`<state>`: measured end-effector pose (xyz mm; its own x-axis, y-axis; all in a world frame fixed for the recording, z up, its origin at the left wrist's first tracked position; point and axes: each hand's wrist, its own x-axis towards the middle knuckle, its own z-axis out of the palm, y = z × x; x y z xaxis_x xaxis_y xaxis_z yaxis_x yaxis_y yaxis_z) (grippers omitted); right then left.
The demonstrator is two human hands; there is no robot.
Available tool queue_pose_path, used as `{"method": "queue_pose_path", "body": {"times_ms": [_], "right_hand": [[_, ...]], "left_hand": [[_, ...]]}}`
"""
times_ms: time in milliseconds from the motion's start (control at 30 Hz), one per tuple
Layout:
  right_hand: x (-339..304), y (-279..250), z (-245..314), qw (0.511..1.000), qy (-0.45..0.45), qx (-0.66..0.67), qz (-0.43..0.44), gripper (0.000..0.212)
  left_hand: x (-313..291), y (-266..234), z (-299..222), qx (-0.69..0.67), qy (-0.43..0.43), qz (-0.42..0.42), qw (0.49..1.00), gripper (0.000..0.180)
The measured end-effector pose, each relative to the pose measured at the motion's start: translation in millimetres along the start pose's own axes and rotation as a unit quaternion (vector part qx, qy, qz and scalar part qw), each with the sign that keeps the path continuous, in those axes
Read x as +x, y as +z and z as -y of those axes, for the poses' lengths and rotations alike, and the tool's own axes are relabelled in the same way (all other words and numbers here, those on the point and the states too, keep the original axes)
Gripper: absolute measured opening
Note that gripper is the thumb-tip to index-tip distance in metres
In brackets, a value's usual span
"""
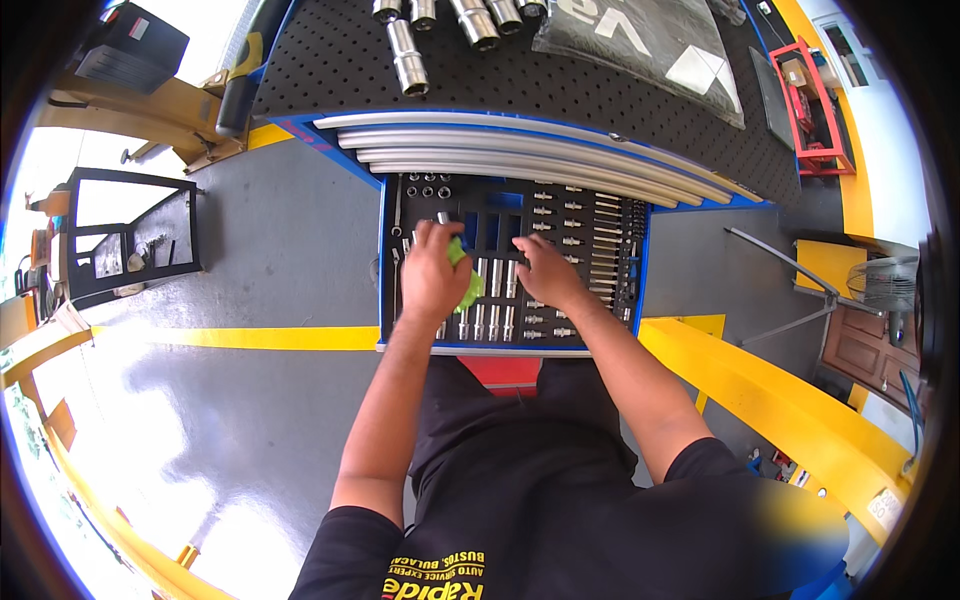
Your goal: The person opens a tool chest drawer, retrieves a green cloth, and wipes several metal socket tools one by one. The person places the cleaned sockets on the tool chest top and continues wiping additional sockets with the cloth.
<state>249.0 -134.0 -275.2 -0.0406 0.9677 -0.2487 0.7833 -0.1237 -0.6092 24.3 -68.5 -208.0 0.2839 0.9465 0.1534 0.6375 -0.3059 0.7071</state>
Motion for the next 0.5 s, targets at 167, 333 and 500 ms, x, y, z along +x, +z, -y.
{"method": "queue_pose_path", "body": {"times_ms": [167, 333, 500], "right_hand": [[-7, 52, -16, 0.994, 0.034, -0.076, 0.068, 0.067], [11, 61, -16, 0.98, 0.15, -0.096, 0.09, 0.05], [14, 68, -3, 0.977, 0.155, -0.123, 0.083, 0.052]], "left_hand": [[-51, 93, 55, 0.058, -0.114, 0.216, 0.968, 0.058], [-51, 109, 55, 0.054, -0.131, 0.239, 0.961, 0.056], [-49, 114, 68, 0.053, -0.121, 0.245, 0.96, 0.053]]}}
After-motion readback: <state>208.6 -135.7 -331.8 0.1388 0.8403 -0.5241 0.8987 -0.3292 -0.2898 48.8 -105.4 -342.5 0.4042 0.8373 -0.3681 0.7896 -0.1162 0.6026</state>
